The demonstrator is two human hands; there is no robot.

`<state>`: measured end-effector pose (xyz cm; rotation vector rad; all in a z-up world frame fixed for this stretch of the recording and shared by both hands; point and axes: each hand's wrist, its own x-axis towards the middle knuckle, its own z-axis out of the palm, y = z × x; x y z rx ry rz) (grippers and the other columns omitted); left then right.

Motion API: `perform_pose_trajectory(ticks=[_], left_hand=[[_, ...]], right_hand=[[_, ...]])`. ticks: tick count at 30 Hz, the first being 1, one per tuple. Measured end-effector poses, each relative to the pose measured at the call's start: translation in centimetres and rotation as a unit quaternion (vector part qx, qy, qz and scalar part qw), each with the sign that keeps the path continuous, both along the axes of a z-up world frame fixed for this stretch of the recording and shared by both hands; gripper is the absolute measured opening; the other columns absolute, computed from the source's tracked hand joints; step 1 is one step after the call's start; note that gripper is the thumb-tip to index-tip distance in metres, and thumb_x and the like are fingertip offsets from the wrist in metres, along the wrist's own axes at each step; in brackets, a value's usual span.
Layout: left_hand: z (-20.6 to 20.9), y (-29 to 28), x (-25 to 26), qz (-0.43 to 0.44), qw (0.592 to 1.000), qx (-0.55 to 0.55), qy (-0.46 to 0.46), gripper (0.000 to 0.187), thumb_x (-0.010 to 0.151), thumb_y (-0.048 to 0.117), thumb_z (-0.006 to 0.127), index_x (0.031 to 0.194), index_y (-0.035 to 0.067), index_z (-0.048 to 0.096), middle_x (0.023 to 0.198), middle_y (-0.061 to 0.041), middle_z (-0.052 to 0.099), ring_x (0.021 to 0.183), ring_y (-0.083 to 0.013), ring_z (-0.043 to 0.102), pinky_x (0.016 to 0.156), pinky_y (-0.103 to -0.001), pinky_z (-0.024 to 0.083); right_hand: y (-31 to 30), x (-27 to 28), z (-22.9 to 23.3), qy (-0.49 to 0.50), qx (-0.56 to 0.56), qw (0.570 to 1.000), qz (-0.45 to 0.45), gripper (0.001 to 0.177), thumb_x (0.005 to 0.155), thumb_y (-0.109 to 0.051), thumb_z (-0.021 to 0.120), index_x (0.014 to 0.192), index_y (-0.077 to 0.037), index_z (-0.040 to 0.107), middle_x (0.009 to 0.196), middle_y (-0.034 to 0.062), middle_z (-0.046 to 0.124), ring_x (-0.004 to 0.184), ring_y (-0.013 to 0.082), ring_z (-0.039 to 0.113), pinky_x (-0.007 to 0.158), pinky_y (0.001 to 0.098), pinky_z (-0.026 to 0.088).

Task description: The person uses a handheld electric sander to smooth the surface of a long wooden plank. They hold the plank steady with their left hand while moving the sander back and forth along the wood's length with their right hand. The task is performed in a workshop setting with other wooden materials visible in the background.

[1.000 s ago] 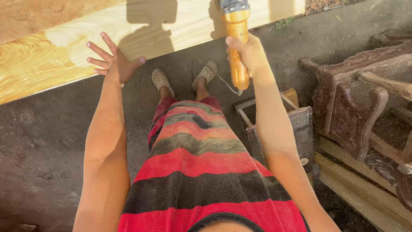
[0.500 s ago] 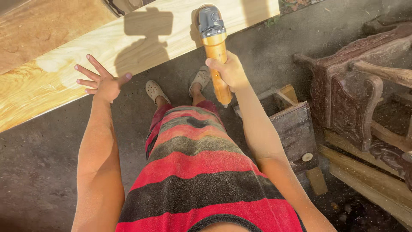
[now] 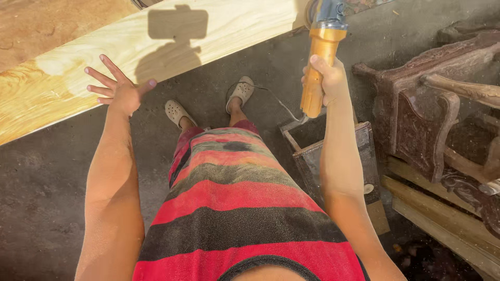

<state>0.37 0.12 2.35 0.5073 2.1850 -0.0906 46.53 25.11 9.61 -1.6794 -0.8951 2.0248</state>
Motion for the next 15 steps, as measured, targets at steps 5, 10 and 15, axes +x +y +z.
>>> perform_pose_trajectory(ticks=[5,10,15], left_hand=[[-0.1,1.2,-0.1,0.008,1.0,-0.017,0.01,0.144,0.086,0.061,0.083,0.166,0.022,-0.03,0.159,-0.032,-0.044,0.145,-0.069,-0.032,0.119,-0.08,-0.003],[-0.1,1.6,-0.2,-0.001,0.999,-0.03,0.018,0.145,0.085,0.059,0.084,0.164,0.02,-0.032,0.157,-0.033,-0.044,0.143,-0.0695,-0.031,0.118,-0.08,-0.003],[-0.5,1.2,-0.3,0.005,1.0,-0.014,0.022,0.144,0.087,0.058,0.084,0.163,0.021,-0.032,0.157,-0.032,-0.045,0.143,-0.0692,-0.032,0.119,-0.079,-0.002]], right_hand=[[-4.2,-3.2,-1.3,0.061,0.012,0.997,0.041,0.034,0.089,-0.025,0.077,0.11,-0.003,0.061,0.085,0.0076,0.064,0.071,0.018,0.066,0.065,0.0337,0.058],[-2.6,0.0,-1.7,0.03,0.001,0.999,-0.013,0.034,0.089,-0.027,0.077,0.108,-0.004,0.061,0.085,0.0076,0.065,0.071,0.0187,0.067,0.065,0.0338,0.058],[0.6,2.4,0.1,0.0,0.001,0.999,-0.037,0.036,0.089,-0.029,0.076,0.11,-0.004,0.06,0.085,0.0078,0.065,0.069,0.0193,0.067,0.063,0.0344,0.059]])
